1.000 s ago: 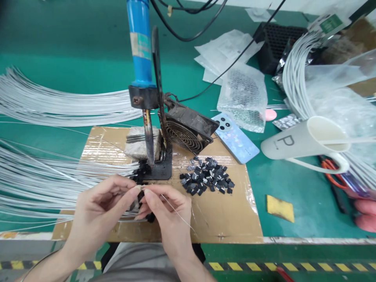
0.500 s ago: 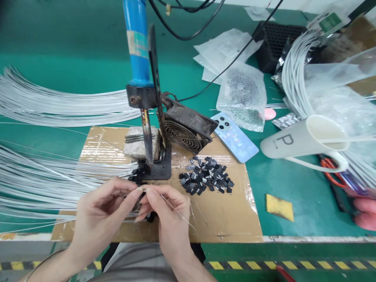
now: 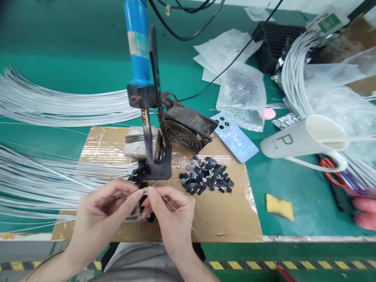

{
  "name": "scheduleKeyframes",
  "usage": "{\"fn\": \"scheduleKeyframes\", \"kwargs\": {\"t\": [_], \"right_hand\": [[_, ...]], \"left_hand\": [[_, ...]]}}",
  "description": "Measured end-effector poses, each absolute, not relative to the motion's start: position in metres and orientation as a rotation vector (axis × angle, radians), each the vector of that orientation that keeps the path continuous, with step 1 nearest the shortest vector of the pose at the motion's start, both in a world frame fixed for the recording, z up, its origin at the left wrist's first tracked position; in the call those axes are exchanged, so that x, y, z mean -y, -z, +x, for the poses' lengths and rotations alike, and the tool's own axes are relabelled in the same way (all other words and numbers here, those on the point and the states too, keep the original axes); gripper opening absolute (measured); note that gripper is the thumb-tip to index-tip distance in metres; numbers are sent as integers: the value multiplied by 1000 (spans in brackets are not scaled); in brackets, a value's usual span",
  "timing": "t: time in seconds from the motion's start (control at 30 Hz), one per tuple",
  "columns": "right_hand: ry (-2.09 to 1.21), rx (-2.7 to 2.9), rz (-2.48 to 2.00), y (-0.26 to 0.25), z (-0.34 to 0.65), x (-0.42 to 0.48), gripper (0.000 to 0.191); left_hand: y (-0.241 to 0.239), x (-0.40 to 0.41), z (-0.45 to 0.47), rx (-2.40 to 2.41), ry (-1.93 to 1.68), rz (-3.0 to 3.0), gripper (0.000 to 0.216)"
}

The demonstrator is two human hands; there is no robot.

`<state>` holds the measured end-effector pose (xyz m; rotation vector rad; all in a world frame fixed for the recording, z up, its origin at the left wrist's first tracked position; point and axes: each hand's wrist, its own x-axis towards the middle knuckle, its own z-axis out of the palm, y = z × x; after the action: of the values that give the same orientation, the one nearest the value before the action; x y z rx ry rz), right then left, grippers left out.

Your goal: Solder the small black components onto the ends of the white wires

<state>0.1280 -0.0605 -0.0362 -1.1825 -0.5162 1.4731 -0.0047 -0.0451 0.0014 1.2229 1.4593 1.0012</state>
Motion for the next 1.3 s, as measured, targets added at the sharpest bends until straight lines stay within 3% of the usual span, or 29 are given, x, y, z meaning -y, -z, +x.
{"fn": "scheduleKeyframes", "kwargs": {"t": [0.63,0.83,1.3], "right_hand": [[-1494,490,-1174,39,133,64,26],[-1495,491,-1157,41,130,69,14],[-1570,456,-1088,38,130,70,11]], "left_hand": [[-3,44,-7,-1499,-971,1168,13],[0,46,-7,-1514,-1033,1256,14],[5,51,-12,-1527,-1069,1488,15]]}}
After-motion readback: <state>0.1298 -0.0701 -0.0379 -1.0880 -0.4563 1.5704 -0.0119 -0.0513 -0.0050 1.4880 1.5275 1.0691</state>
